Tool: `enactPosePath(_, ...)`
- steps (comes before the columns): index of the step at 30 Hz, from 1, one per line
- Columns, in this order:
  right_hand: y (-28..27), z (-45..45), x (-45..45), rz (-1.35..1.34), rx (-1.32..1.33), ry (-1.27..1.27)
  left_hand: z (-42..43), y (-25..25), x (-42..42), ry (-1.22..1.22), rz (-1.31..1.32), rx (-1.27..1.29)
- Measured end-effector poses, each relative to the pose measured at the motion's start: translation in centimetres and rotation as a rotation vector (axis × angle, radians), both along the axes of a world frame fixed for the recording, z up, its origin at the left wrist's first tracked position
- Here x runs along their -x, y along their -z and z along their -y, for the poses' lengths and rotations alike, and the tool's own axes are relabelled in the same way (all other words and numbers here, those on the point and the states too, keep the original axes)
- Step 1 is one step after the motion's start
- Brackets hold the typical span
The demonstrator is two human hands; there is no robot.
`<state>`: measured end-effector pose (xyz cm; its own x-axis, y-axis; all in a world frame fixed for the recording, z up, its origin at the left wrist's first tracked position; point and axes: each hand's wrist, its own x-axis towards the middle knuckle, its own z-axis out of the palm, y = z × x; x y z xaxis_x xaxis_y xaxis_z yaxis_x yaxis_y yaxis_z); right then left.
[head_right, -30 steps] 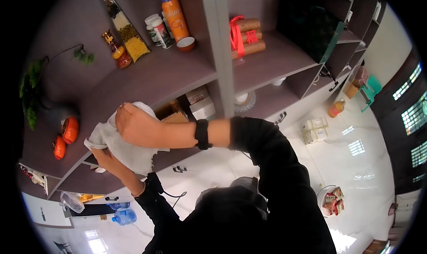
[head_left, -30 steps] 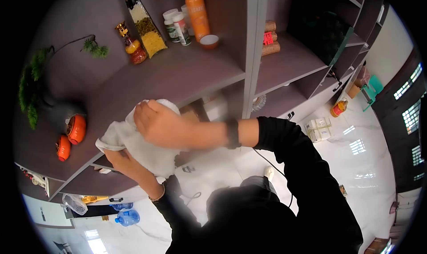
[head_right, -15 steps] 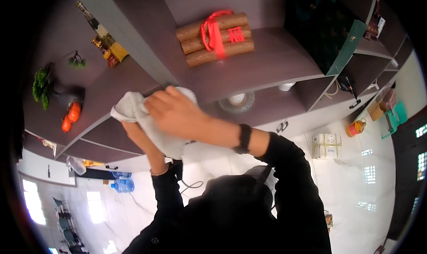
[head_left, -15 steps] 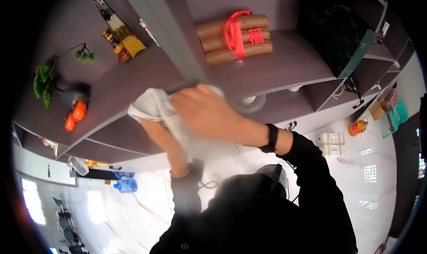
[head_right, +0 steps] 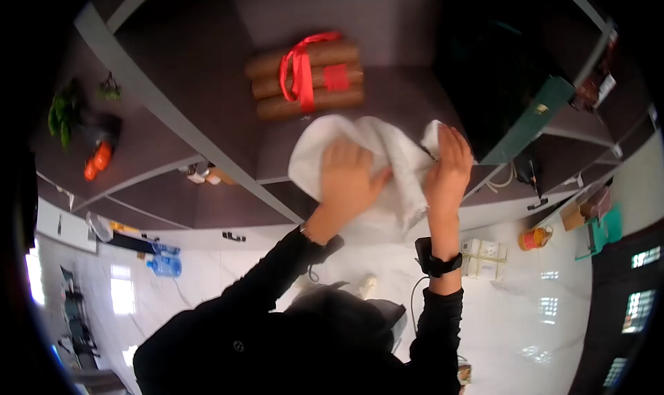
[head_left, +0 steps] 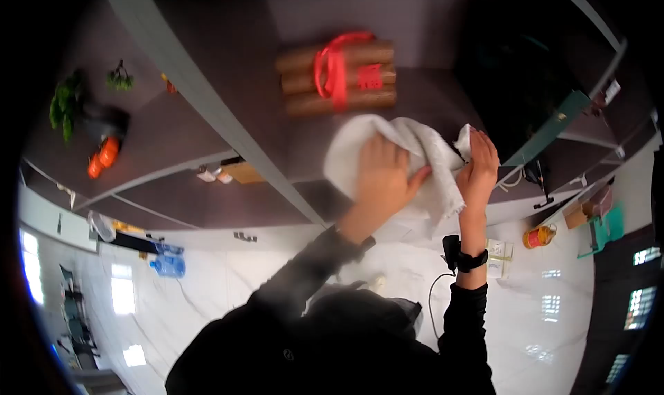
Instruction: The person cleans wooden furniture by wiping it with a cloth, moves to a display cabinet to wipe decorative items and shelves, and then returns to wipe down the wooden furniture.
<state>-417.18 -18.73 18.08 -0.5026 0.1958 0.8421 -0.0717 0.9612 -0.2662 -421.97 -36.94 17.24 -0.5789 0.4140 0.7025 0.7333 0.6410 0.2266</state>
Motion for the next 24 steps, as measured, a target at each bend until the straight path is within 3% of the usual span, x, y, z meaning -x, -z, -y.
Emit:
enactPosePath(3, 1.9, -1.2, 1.4, 0.022, 0.003, -0.013, -2.5, 0.5, 0.7, 0.002, -0.119, -0.026)
enactPosePath(5, 2.0, -0.7, 1.9, 0.067, 0.154, -0.009, -2.6, 0.7, 1.0, 0.012, -0.145, -0.031)
enactPosePath(10, 3.1, -0.5, 2.7, -0.013, 0.119, 0.135, -0.7, 2.3, 0.9, 0.126, -0.269, -0.05)
enactPosePath(15, 2.5, 6.0, 1.8, -0.032, 0.218, 0.068, 3.7, 3.4, 1.0, 0.313, -0.276, -0.083)
enactPosePath(19, 2.3, 13.7, 0.3, -0.023, 0.286, -0.083, 10.1, 5.3, 0.7, 0.421, -0.125, -0.078)
enactPosePath(21, 4.5, 15.9, -0.4, -0.02, 0.435, -0.243, 14.8, 5.0, -1.2, 0.398, 0.377, -0.237)
enactPosePath(23, 11.1, 17.8, -0.9, 0.178, 0.718, -0.284, 19.4, 6.0, -2.7, 0.296, 0.655, -0.29)
enactPosePath(24, 15.4, 18.6, -1.0, 0.245, 0.888, -0.274, 21.5, 6.6, -2.7, 0.247, 0.566, -0.27)
